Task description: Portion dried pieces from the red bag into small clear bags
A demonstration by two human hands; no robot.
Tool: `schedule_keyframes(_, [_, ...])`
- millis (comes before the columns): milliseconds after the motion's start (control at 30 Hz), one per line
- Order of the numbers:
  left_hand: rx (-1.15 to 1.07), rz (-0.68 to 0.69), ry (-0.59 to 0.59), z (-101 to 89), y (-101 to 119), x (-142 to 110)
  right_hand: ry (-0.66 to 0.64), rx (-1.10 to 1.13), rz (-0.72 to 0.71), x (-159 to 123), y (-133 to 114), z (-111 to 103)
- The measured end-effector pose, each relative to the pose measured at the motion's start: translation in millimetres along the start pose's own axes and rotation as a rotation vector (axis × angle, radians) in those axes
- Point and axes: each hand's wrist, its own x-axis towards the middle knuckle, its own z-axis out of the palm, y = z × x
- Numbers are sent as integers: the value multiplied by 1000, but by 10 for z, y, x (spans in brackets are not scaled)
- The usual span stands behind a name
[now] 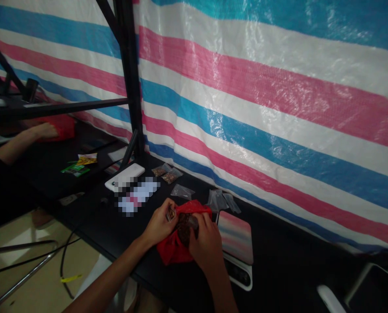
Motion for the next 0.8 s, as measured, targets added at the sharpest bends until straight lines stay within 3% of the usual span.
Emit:
schedule_keyframes(200, [-145, 50, -23, 7, -9, -28, -48, -9, 46, -19, 5, 59])
schedule_keyframes(500, [-298, 64, 56, 24, 2, -20, -32, 336, 74, -36, -20, 98])
schedule_keyframes(800, [-287, 33, 143, 21, -8, -23, -54, 588, 81, -47, -55, 201])
